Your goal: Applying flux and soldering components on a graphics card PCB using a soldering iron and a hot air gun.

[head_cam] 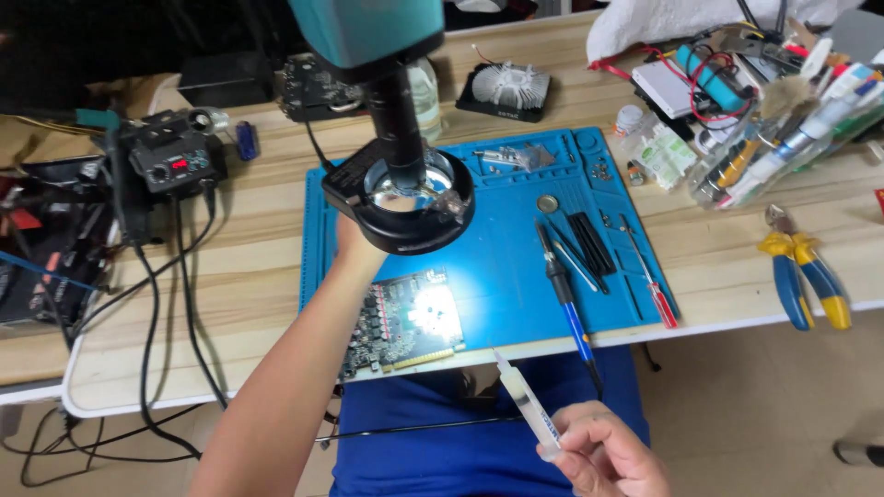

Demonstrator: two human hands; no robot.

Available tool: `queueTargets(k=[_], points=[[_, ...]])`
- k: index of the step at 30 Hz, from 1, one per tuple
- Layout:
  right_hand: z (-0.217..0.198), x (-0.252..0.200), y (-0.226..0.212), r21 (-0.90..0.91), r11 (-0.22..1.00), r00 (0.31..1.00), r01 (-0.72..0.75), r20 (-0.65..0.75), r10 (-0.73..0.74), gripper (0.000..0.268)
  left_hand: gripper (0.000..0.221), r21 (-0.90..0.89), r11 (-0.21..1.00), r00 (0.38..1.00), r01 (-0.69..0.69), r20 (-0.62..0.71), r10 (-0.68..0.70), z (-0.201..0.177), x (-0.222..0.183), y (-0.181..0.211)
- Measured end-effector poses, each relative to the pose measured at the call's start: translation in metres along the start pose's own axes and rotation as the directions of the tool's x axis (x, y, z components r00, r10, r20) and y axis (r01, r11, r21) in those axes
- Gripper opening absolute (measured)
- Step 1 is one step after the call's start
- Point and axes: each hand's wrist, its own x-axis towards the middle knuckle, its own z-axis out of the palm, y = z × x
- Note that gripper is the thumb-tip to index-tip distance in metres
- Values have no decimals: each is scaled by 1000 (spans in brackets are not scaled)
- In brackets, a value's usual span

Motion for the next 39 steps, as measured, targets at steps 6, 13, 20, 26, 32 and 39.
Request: queueTargets(k=[6, 13, 20, 26, 32, 39], points=[[2, 6, 2, -169, 977, 992, -127, 3, 129, 9, 24, -86, 988, 990, 125, 68, -120, -14, -16, 11], [36, 29, -21, -95, 994, 990, -61, -129, 49, 10, 31, -160, 945, 949, 285, 188, -255, -13, -60, 32], [58, 42, -23, -121, 991, 999, 52, -1, -53, 14, 28, -659, 655, 921, 369, 354, -163, 29, -168, 19], [68, 32, -40, -158, 982, 983, -104, 133, 126, 38, 22, -717, 496, 871, 489, 434, -231, 38, -178, 3], [56, 32, -27, 87, 912, 877, -400, 323, 354, 97, 40, -766, 181, 787, 617, 607, -113, 54, -173, -11], [64, 54, -3, 251, 944, 931, -214, 345, 120, 72, 45, -825, 138, 835, 549, 534, -129, 52, -163, 0]])
